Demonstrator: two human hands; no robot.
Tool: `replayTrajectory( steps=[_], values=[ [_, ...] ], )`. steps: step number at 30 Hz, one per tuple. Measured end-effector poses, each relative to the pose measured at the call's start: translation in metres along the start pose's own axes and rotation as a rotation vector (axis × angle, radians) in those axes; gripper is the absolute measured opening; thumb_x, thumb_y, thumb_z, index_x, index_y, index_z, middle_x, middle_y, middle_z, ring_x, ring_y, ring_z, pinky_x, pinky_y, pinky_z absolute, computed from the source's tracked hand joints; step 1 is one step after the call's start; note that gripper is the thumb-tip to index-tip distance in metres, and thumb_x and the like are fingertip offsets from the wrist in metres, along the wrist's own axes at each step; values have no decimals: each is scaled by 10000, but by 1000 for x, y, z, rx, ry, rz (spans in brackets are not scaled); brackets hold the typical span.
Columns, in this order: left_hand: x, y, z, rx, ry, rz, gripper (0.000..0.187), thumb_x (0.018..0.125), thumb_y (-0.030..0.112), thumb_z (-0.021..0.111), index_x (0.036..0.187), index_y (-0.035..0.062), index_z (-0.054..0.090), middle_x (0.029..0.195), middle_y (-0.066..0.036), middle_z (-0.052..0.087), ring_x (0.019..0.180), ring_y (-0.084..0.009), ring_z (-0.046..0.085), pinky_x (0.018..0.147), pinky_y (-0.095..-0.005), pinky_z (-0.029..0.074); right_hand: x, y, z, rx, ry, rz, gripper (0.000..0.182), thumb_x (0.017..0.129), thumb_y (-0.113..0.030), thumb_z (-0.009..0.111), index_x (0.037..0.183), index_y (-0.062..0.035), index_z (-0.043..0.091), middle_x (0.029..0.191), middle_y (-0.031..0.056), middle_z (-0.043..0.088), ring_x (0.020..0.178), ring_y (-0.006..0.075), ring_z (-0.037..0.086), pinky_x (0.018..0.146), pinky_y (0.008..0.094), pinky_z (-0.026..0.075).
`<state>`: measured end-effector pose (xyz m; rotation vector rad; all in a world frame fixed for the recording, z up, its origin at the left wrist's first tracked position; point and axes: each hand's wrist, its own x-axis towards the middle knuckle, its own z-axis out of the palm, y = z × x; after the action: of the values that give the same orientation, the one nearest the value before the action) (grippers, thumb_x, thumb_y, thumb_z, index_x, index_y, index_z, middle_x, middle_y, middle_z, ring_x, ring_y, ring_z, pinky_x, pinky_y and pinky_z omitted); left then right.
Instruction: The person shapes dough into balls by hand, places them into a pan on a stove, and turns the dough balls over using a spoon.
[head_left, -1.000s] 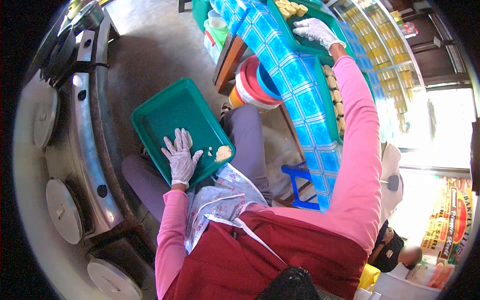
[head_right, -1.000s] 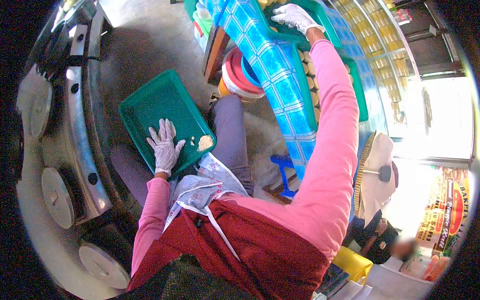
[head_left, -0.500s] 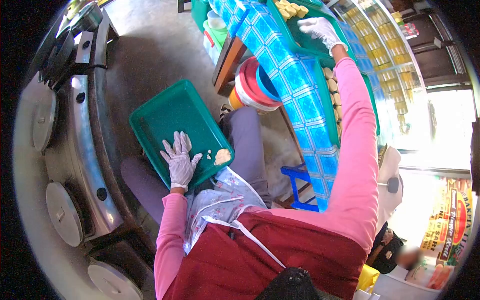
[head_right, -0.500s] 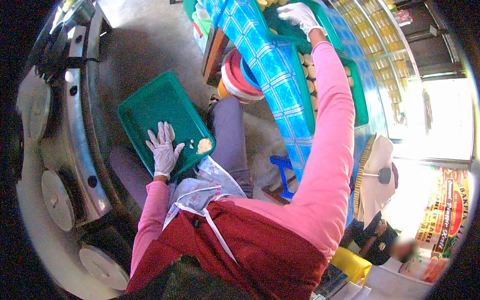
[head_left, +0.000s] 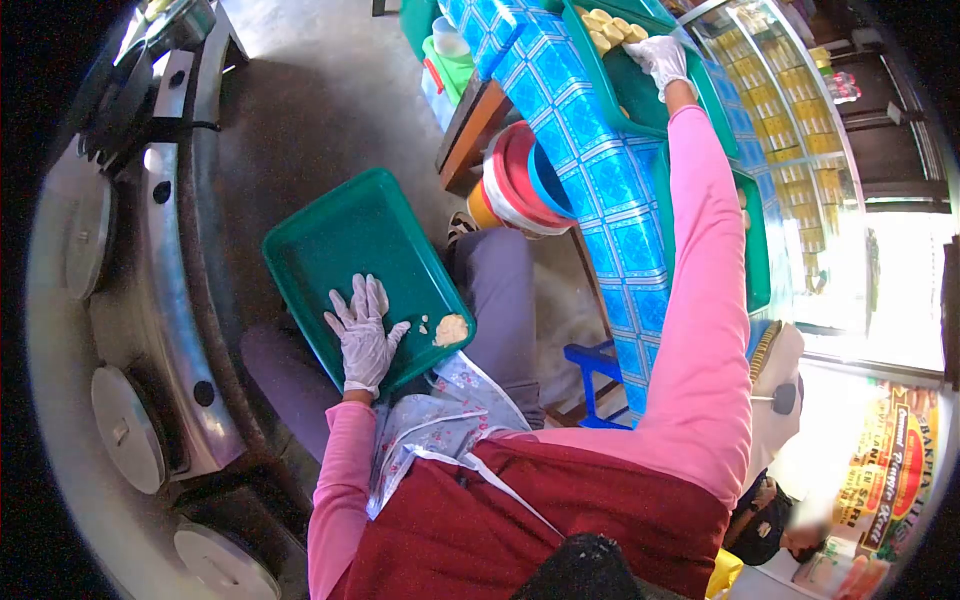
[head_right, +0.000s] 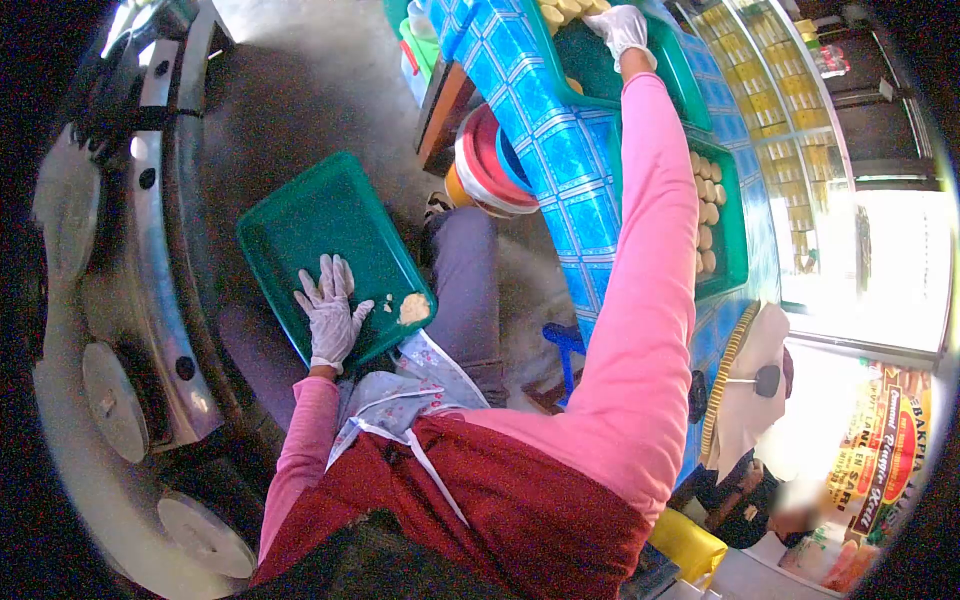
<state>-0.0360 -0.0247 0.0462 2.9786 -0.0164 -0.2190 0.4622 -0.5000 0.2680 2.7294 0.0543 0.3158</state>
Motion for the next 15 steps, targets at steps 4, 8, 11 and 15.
replayTrajectory(
  steps=[4,8,11,15],
  values=[
    [0,-1,-1,-38,-14,-2,1022,842,592,605,1583,98,104,1654,-103,95,1467,-518,73,1126,-699,157,-10,-15,-2,226,121,112,529,699,-551,761,797,-32,739,851,221,704,845,374,690,762,446,543],
    [-1,-1,-1,-19,19,6,1029,838,608,600,1578,77,121,1649,-110,114,1465,-515,87,1119,-695,194,-8,-13,-4,386,127,199,497,693,-509,799,780,-23,738,782,196,710,729,308,703,707,404,554],
    [-1,-1,2,-17,28,10,1031,837,608,602,1578,78,120,1650,-109,112,1465,-515,83,1119,-697,189,-25,14,-35,469,-9,153,489,717,-502,800,726,-19,727,662,108,686,540,187,641,588,329,536],
    [-2,0,0,-18,26,14,1022,843,616,589,1578,77,126,1650,-110,109,1465,-517,80,1119,-697,187,-46,31,-38,460,-158,179,466,769,-500,746,804,-36,737,792,119,711,724,262,660,656,384,515]
  ],
)
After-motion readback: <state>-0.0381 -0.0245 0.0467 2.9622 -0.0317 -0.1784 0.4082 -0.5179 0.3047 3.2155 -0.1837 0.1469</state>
